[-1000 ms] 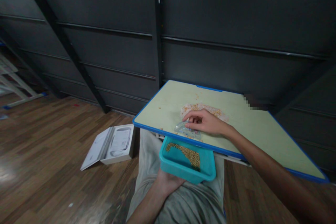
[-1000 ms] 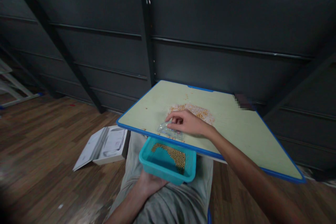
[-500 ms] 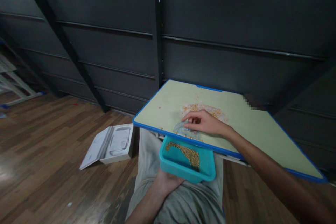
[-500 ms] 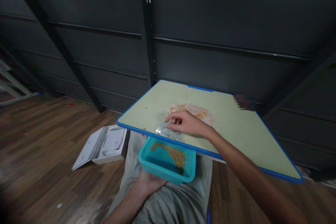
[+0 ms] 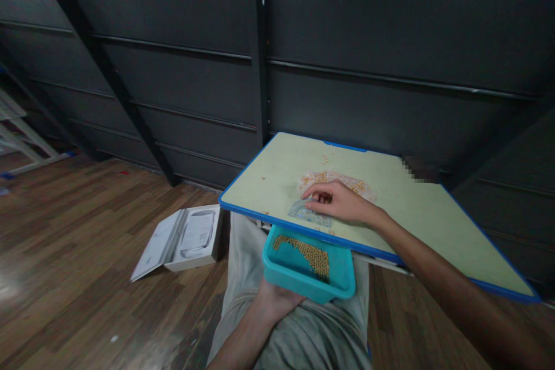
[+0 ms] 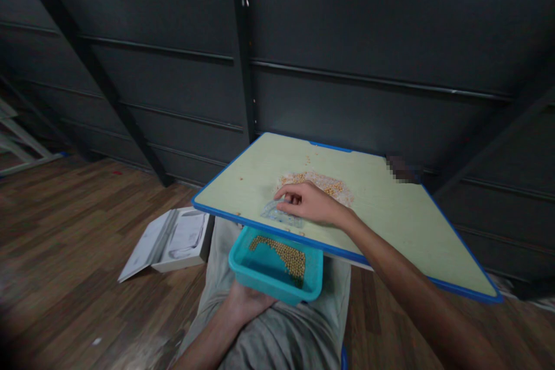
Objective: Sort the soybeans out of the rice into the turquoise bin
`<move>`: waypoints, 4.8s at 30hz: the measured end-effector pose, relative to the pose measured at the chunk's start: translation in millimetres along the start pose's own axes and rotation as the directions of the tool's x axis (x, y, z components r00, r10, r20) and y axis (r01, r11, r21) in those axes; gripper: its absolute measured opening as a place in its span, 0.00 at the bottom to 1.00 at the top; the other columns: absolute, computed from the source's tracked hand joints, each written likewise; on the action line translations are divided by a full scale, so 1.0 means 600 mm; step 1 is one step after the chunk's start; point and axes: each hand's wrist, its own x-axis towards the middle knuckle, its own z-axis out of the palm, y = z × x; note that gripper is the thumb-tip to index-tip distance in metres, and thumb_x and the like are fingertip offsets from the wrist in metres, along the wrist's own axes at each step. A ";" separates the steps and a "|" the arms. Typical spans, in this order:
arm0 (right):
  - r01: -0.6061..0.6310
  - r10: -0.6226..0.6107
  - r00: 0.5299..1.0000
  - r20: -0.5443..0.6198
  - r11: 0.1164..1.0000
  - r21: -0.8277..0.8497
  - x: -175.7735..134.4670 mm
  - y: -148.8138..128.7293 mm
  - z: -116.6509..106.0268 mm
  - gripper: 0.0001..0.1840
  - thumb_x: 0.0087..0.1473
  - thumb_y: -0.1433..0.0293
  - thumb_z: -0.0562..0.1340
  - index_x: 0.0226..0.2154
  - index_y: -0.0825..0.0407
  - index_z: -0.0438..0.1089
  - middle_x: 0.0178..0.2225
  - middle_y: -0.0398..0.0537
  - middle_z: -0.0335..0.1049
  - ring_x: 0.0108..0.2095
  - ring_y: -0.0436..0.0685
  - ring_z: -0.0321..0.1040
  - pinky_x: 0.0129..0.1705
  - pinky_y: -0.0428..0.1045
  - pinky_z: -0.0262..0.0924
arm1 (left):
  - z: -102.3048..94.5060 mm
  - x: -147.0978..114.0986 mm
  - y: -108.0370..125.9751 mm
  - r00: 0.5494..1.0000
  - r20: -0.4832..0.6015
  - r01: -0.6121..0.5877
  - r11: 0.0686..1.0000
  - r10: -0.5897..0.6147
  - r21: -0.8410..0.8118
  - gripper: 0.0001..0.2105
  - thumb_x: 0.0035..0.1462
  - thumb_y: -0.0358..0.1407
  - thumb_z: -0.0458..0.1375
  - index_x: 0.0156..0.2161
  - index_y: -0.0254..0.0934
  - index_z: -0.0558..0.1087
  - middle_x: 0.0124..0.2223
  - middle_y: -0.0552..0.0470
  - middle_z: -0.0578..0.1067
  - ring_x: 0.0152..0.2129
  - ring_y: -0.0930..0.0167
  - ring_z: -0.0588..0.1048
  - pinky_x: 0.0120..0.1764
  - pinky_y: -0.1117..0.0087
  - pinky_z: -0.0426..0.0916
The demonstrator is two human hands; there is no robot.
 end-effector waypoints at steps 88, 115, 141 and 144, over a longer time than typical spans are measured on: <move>-0.001 -0.044 0.921 -0.387 0.994 -0.114 0.041 0.073 -0.129 0.13 0.67 0.56 0.74 0.46 0.47 0.83 0.35 0.49 0.82 0.34 0.60 0.74 0.39 0.55 0.67 | -0.034 -0.016 -0.043 0.999 0.041 -0.017 0.983 0.025 -0.183 0.29 0.74 0.40 0.71 0.76 0.48 0.79 0.63 0.43 0.93 0.72 0.48 0.83 0.80 0.39 0.69; 0.018 -0.067 0.979 -0.193 0.970 -0.244 -0.008 0.027 -0.058 0.11 0.71 0.67 0.70 0.49 0.50 0.90 0.36 0.48 0.85 0.34 0.56 0.75 0.41 0.52 0.66 | -0.036 -0.001 -0.010 0.998 -0.063 0.020 0.996 -0.015 0.090 0.26 0.51 0.55 0.85 0.51 0.46 0.92 0.57 0.43 0.94 0.78 0.42 0.76 0.80 0.42 0.69; 0.130 -0.174 0.968 -0.179 0.964 -0.230 -0.003 0.017 -0.024 0.11 0.74 0.64 0.71 0.50 0.47 0.91 0.41 0.50 0.90 0.35 0.58 0.76 0.44 0.54 0.67 | -0.024 -0.003 -0.013 0.999 0.002 0.044 0.997 -0.044 -0.069 0.32 0.69 0.45 0.76 0.74 0.45 0.81 0.69 0.40 0.89 0.78 0.44 0.76 0.80 0.38 0.69; 0.141 -0.184 0.968 -0.172 0.962 -0.235 -0.004 0.017 -0.022 0.10 0.75 0.64 0.72 0.50 0.46 0.92 0.41 0.50 0.90 0.35 0.58 0.76 0.44 0.54 0.68 | -0.030 -0.002 -0.013 0.998 0.016 0.056 0.994 -0.055 -0.098 0.36 0.71 0.45 0.73 0.80 0.46 0.75 0.71 0.40 0.88 0.78 0.44 0.77 0.81 0.38 0.68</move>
